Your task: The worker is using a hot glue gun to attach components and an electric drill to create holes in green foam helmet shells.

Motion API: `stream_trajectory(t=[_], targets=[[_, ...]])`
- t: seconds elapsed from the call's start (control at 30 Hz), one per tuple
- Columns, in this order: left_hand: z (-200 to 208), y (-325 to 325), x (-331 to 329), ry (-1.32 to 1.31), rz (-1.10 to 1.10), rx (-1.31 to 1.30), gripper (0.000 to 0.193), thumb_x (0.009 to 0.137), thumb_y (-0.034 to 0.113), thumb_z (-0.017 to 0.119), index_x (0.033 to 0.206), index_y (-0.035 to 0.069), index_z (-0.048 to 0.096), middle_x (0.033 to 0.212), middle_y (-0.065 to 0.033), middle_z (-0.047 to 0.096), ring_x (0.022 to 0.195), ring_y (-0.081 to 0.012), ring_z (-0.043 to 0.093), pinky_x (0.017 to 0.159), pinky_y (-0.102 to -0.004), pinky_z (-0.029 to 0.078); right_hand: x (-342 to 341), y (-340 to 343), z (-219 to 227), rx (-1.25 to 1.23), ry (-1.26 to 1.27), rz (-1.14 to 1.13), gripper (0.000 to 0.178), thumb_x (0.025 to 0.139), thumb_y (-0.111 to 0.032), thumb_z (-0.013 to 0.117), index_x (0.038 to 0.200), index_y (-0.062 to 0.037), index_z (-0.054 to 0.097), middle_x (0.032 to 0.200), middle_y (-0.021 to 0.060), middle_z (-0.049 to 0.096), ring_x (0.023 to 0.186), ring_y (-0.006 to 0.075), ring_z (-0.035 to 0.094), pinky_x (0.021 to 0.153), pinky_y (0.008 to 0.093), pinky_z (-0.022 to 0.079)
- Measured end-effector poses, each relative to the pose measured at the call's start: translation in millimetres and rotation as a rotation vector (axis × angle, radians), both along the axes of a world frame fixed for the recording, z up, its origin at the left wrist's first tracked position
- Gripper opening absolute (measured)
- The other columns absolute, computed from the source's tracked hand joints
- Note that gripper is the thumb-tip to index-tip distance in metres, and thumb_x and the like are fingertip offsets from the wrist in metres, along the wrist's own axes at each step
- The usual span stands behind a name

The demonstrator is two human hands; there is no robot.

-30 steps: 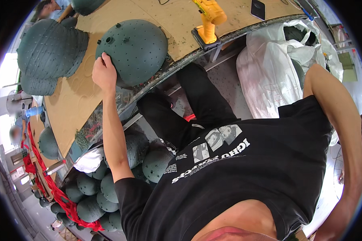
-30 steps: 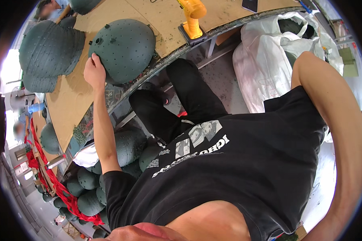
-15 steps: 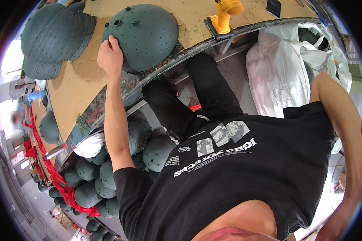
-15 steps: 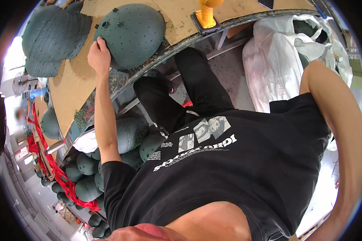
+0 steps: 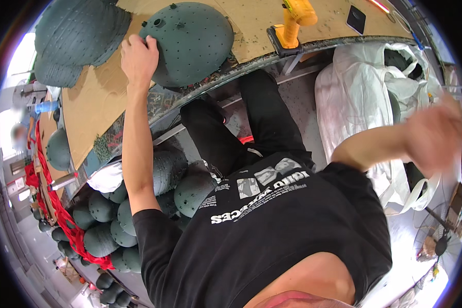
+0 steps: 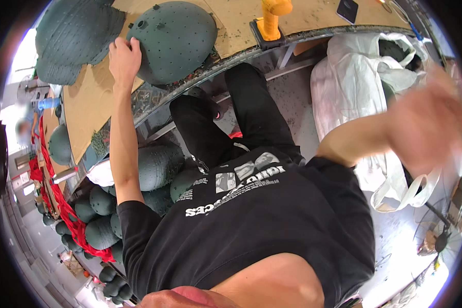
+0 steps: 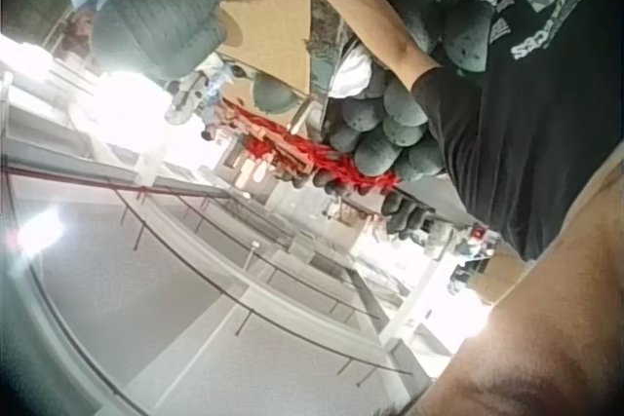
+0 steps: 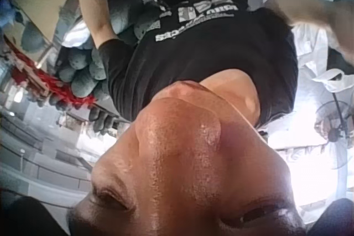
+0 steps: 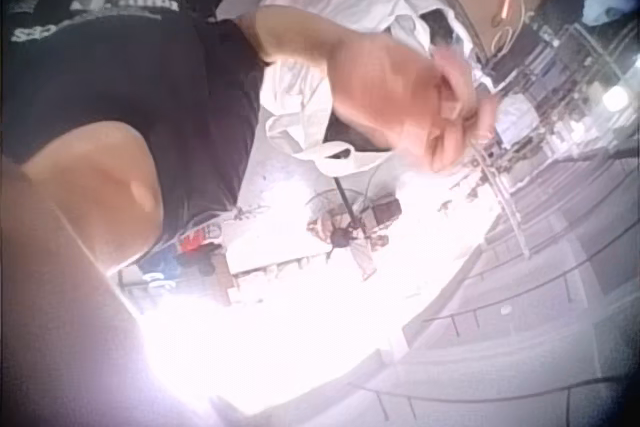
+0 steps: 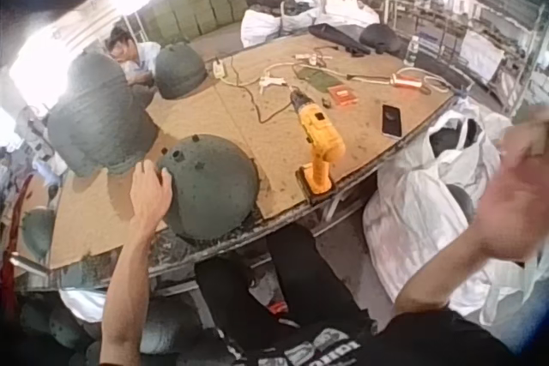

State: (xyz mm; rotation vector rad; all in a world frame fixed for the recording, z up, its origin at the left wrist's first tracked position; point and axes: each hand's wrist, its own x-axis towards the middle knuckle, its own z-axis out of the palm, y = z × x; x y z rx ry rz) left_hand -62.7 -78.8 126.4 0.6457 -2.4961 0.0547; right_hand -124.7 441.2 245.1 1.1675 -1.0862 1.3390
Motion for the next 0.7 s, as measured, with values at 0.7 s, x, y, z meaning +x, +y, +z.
stream_trajectory(t=[0.7], targets=[[39.9,24.1,-57.8,-0.133,-0.134,-0.16,0.036,0.104,0.03,0.051,0.105,-0.005,0.058,0.089,-0.0147,0.064,0.082,-0.0286,0.062,0.073,-0.0422,0.049,-123.7,-175.3,-175.5,0.24,-1.114,0.361,0.026,0.09,0.0,0.064,0.116,0.0032,0.063,0.103,0.0065,0.071,0.061,0.0072,0.058,0.061,0.0238,0.052]])
